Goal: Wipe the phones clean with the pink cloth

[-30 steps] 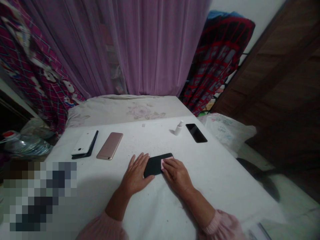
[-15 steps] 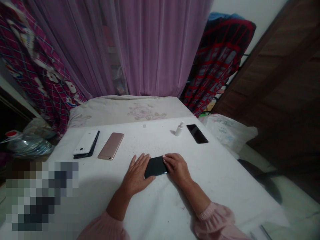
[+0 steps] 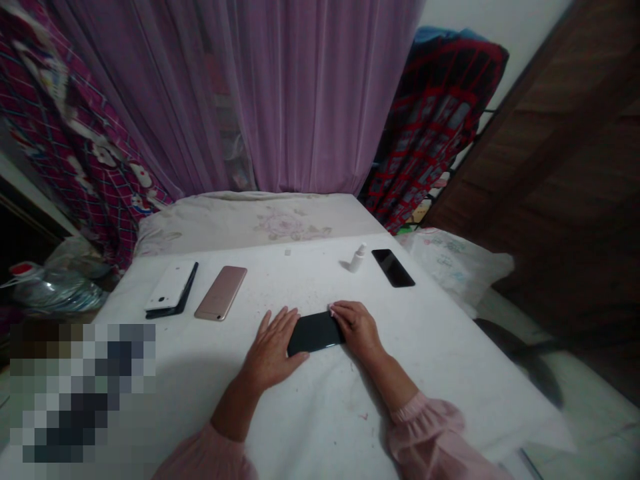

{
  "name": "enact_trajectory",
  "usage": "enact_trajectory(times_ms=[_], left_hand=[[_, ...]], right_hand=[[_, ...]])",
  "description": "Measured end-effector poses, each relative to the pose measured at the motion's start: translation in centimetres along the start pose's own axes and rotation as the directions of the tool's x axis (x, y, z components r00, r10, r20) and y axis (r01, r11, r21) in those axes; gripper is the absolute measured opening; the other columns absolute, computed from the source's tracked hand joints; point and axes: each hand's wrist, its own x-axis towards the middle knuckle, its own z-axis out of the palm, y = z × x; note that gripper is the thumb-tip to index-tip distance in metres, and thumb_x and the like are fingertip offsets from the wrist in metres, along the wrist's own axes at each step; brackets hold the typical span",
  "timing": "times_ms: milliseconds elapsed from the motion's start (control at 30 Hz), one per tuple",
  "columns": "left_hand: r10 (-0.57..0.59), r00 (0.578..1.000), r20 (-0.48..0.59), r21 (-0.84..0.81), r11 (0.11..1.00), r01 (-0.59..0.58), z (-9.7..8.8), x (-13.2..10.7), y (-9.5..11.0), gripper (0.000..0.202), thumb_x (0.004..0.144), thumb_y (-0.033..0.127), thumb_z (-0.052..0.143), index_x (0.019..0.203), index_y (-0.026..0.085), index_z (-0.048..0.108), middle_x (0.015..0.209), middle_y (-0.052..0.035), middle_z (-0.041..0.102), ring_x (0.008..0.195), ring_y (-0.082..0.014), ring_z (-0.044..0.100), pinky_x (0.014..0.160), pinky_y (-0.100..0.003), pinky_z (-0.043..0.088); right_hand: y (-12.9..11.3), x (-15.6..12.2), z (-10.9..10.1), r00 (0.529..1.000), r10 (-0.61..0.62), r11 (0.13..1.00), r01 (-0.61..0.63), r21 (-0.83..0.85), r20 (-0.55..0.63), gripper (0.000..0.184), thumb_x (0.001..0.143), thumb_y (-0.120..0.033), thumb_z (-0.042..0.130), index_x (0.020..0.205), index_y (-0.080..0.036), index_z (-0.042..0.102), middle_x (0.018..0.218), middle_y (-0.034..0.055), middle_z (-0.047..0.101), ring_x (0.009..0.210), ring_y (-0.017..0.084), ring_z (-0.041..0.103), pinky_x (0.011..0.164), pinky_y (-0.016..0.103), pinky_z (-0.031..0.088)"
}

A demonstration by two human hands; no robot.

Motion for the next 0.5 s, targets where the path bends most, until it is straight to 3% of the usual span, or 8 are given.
enact_trajectory(times_ms=[233,500], left_hand=[[0.007,0.999,-0.033,-0.008,1.000,-0.007,0.2,0.0,-0.1,0.070,0.085,0.041,0.059,0.145,0.017,0.034,0.152,-0.0103,0.040,0.143,-0.0263,0.029,0.119,-0.052,0.014],[0.022,0.997,-0.080,0.005,1.000,-0.022,0.7,-0.2,-0.5,0.073,0.085,0.046,0.059,0.146,0.017,0.031,0.153,-0.0125,0.037,0.143,-0.0277,0.030,0.119,-0.051,0.018]], right_hand=[[-1.7,-3.7,-2.3,0.999,-0.039,0.995,0.039,0.092,0.006,0.022,0.093,-0.023,0.057,0.107,-0.027,0.073,0.099,0.0061,0.074,0.091,0.020,0.065,0.079,0.035,0.056],[0.4,-1.3,-0.6,0.999,0.034,0.999,-0.034,-0.007,-0.027,0.021,0.092,-0.027,0.056,0.098,-0.027,0.076,0.095,0.0065,0.074,0.088,0.021,0.067,0.076,0.036,0.058]])
